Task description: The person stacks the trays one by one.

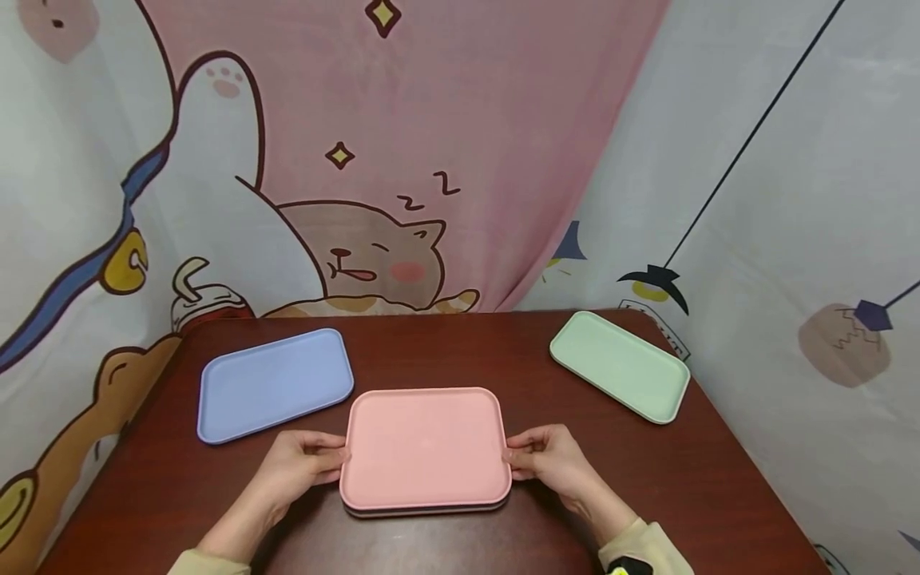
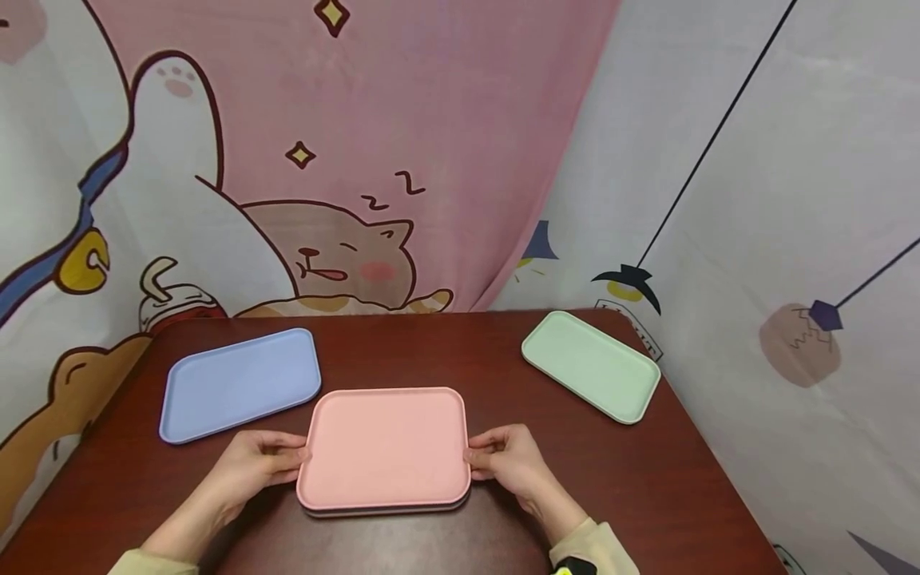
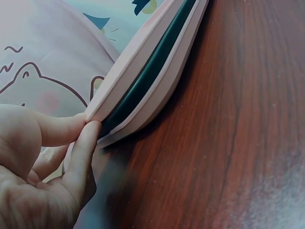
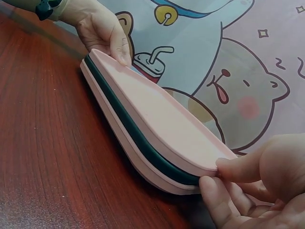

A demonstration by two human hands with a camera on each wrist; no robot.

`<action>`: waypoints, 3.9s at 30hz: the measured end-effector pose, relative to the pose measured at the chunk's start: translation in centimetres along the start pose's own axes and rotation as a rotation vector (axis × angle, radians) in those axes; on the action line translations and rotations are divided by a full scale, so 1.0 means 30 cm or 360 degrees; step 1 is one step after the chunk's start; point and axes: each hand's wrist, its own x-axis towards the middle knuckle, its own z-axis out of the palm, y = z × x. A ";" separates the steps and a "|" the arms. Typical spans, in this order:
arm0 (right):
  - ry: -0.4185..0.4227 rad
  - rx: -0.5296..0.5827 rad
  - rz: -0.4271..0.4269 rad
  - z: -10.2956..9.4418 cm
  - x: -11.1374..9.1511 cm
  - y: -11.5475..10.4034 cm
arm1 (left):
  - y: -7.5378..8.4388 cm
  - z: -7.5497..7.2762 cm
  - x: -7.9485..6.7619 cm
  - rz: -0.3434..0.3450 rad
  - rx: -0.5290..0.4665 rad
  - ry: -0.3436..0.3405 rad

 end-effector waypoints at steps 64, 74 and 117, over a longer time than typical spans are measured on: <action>-0.0112 -0.0069 -0.0071 -0.066 0.257 -0.208 | 0.154 -0.473 0.022 -0.0012 0.0552 0.0299; -0.0300 -0.0003 -0.0026 0.078 0.420 -0.286 | 0.112 -0.641 0.041 -0.0063 0.0405 0.0372; -0.0354 0.0068 0.0277 0.594 0.749 -0.176 | -0.012 -0.760 0.091 -0.0062 0.0066 0.0264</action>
